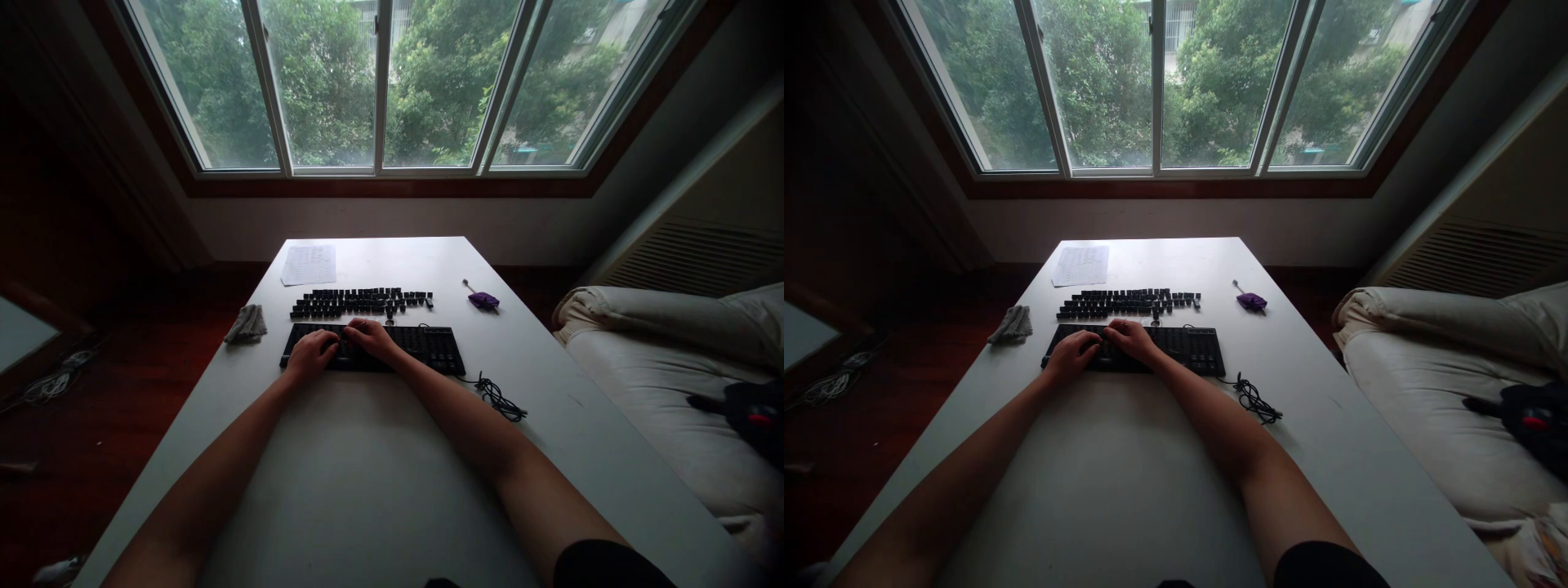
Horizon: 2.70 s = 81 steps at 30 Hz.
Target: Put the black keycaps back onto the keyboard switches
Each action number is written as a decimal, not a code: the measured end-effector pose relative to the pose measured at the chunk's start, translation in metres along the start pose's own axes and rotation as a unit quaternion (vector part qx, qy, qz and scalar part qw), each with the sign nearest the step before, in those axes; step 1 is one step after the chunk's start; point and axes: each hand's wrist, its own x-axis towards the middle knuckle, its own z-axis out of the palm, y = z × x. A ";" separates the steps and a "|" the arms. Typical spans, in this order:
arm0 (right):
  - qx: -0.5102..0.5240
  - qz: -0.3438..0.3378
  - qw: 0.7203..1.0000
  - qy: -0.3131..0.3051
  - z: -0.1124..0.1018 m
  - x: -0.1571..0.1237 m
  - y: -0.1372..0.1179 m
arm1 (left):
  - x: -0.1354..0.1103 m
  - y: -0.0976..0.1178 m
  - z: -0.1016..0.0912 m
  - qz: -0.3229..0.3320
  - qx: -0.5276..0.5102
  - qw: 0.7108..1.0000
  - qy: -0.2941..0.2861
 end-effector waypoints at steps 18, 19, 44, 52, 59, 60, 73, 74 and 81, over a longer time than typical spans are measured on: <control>-0.028 -0.011 1.000 -0.002 0.000 -0.002 0.001 | 0.000 -0.003 0.002 0.007 -0.003 1.000 0.002; -0.032 -0.012 0.999 0.000 0.000 -0.001 0.002 | 0.000 -0.003 0.002 0.007 -0.003 1.000 0.001; -0.048 -0.014 0.999 -0.003 0.001 -0.002 0.000 | 0.000 0.002 -0.001 -0.004 0.001 1.000 -0.005; -0.077 -0.010 0.997 0.001 0.002 -0.003 -0.002 | 0.001 0.001 -0.001 -0.003 0.003 1.000 -0.006; -0.115 -0.009 0.993 0.007 0.001 -0.002 0.001 | 0.001 0.002 -0.002 -0.001 0.008 1.000 -0.006; -0.117 -0.010 0.993 0.006 0.001 -0.002 0.002 | 0.001 0.002 -0.001 0.000 0.008 1.000 -0.007; -0.150 -0.026 0.988 0.004 0.000 -0.001 0.003 | 0.001 -0.005 0.005 -0.018 0.001 1.000 0.010; -0.154 -0.028 0.988 0.003 0.000 0.000 0.003 | 0.001 -0.003 0.004 -0.011 0.001 1.000 0.009; -0.156 -0.032 0.987 0.005 0.000 -0.001 0.003 | 0.001 0.001 0.000 0.001 0.009 1.000 -0.004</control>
